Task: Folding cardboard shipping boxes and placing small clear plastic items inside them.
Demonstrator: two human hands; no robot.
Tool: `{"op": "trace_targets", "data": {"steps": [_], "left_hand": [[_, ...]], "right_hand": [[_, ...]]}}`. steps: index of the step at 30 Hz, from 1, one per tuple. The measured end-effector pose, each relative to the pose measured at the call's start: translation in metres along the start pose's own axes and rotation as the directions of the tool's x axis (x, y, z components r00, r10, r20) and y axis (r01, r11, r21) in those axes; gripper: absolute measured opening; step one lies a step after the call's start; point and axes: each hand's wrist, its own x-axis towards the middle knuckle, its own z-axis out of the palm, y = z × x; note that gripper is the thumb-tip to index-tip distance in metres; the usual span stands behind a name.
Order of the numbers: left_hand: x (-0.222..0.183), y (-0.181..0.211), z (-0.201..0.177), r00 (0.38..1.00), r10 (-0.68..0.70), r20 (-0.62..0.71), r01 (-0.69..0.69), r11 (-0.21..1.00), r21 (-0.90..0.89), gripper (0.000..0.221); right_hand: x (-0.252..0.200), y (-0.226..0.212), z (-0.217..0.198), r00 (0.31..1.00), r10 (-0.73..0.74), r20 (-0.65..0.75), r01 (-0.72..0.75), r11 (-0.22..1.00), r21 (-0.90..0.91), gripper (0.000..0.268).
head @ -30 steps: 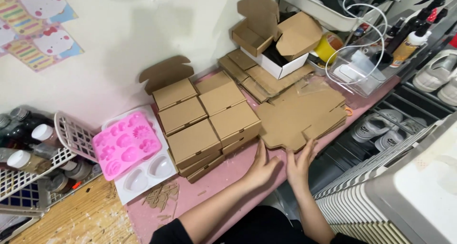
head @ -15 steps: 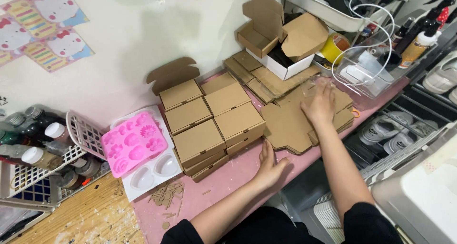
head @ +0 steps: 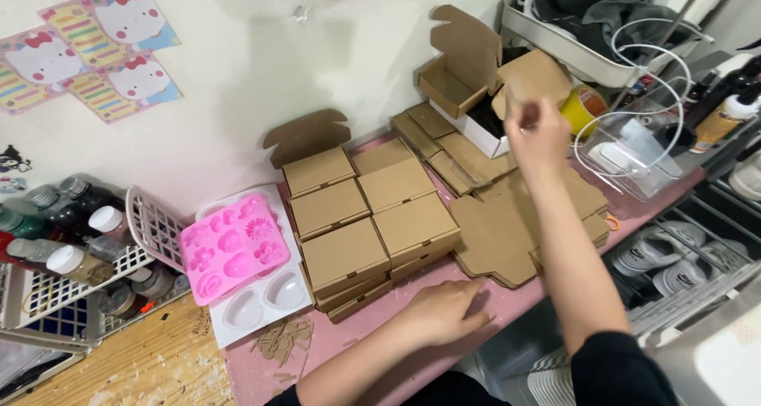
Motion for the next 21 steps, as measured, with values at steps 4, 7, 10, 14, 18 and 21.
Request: {"op": "trace_targets", "data": {"steps": [4, 7, 10, 14, 18, 21], "left_hand": [[-0.005, -0.020, 0.003, 0.977, 0.168, -0.133, -0.164, 0.986, 0.042, 0.062], [-0.006, -0.037, 0.010, 0.971, 0.207, -0.118, -0.204, 0.978, 0.039, 0.053], [-0.010, -0.050, 0.013, 0.972, 0.217, -0.088, -0.218, 0.976, 0.000, 0.046], [-0.010, -0.066, 0.008, 0.971, 0.227, -0.081, -0.229, 0.973, -0.011, 0.043], [-0.010, -0.073, 0.007, 0.967, 0.244, -0.074, -0.244, 0.970, 0.002, 0.044], [-0.004, -0.078, 0.015, 0.963, 0.263, -0.050, -0.264, 0.965, 0.000, 0.045]], "right_hand": [[0.048, -0.015, 0.061, 0.991, -0.130, 0.013, 0.129, 0.991, 0.030, 0.011], [0.071, 0.004, 0.114, 0.907, -0.401, 0.131, 0.418, 0.895, -0.155, 0.016], [0.070, 0.037, 0.167, 0.794, -0.444, 0.415, 0.597, 0.699, -0.395, 0.020], [0.064, 0.043, 0.180, 0.818, -0.116, 0.563, 0.337, 0.890, -0.306, 0.037], [0.055, 0.039, 0.156, 0.835, -0.238, 0.496, 0.433, 0.840, -0.327, 0.047], [0.047, 0.037, 0.154, 0.682, -0.041, 0.730, 0.365, 0.884, -0.291, 0.057]]}}
